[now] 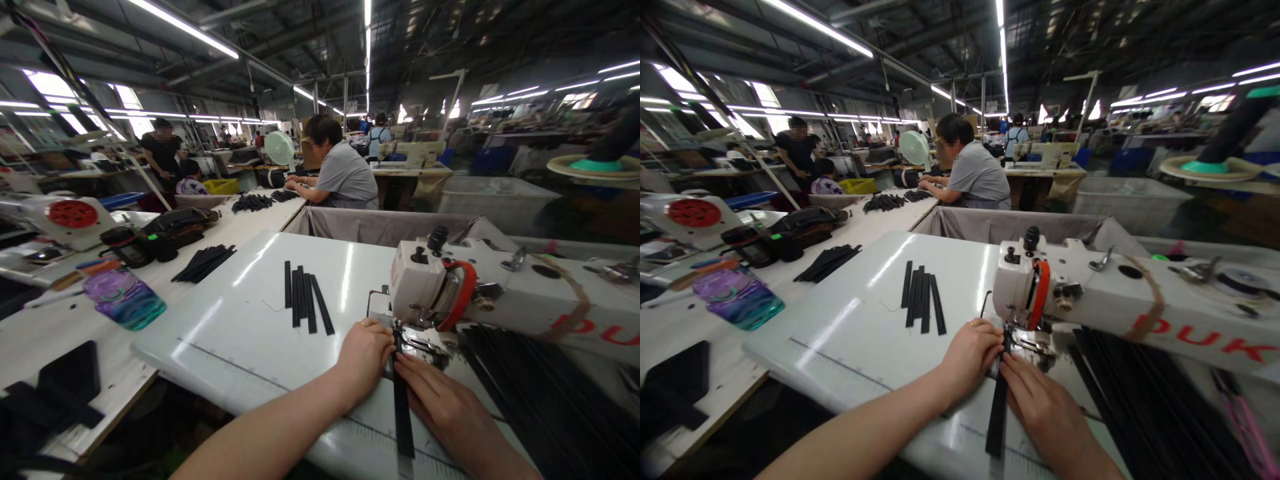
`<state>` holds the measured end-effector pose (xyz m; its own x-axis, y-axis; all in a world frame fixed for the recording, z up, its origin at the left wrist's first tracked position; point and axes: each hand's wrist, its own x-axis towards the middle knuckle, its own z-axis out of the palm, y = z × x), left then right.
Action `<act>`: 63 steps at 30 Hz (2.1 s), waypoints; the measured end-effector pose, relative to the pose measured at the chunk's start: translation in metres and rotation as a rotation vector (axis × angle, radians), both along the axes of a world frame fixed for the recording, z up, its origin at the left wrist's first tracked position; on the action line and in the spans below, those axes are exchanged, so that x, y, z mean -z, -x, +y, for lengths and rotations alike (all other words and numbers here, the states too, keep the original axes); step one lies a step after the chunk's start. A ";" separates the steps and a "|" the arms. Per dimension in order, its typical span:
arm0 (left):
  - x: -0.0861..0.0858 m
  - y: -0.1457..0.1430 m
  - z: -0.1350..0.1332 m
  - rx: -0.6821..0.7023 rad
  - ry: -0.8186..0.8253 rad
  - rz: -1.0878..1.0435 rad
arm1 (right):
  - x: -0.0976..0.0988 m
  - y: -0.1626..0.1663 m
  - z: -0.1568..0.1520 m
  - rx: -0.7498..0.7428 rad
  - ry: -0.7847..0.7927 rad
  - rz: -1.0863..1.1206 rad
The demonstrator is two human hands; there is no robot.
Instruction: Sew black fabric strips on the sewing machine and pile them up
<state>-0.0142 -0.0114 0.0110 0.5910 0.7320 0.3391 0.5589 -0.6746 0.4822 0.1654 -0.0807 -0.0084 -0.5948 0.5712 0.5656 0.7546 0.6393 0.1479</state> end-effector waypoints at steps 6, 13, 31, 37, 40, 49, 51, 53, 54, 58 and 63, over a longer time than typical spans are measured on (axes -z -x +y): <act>0.005 -0.003 0.001 -0.008 -0.026 0.000 | -0.004 0.001 0.002 -0.004 -0.001 0.016; 0.008 -0.006 0.000 -0.032 -0.054 0.075 | -0.007 0.003 0.002 -0.005 0.033 0.050; 0.011 -0.010 0.007 -0.019 -0.037 0.062 | -0.011 0.006 0.004 0.045 0.118 0.128; 0.001 -0.007 0.005 -0.008 -0.056 -0.005 | -0.016 0.002 0.002 0.028 0.185 0.181; 0.000 -0.006 0.004 -0.016 -0.041 -0.017 | -0.022 -0.001 -0.002 -0.047 0.233 0.220; -0.001 -0.006 0.003 -0.020 -0.024 -0.009 | -0.021 -0.004 0.001 -0.040 0.273 0.221; -0.003 -0.006 0.003 -0.013 -0.011 -0.003 | -0.020 -0.004 0.004 0.001 0.246 0.198; -0.005 -0.006 0.003 -0.005 0.003 0.009 | -0.019 -0.006 0.006 0.043 0.216 0.178; -0.007 -0.006 0.004 -0.003 0.009 0.020 | -0.018 -0.006 0.008 0.065 0.205 0.167; -0.009 -0.006 0.004 0.012 0.017 0.036 | -0.014 -0.007 0.014 0.133 0.186 0.109; -0.004 -0.006 0.005 0.019 0.013 0.015 | -0.011 -0.006 0.019 0.193 0.187 0.056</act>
<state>-0.0079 -0.0065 0.0149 0.6099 0.7247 0.3206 0.5533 -0.6791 0.4824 0.1713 -0.0618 0.0030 -0.4352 0.7687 0.4687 0.8689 0.4949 -0.0049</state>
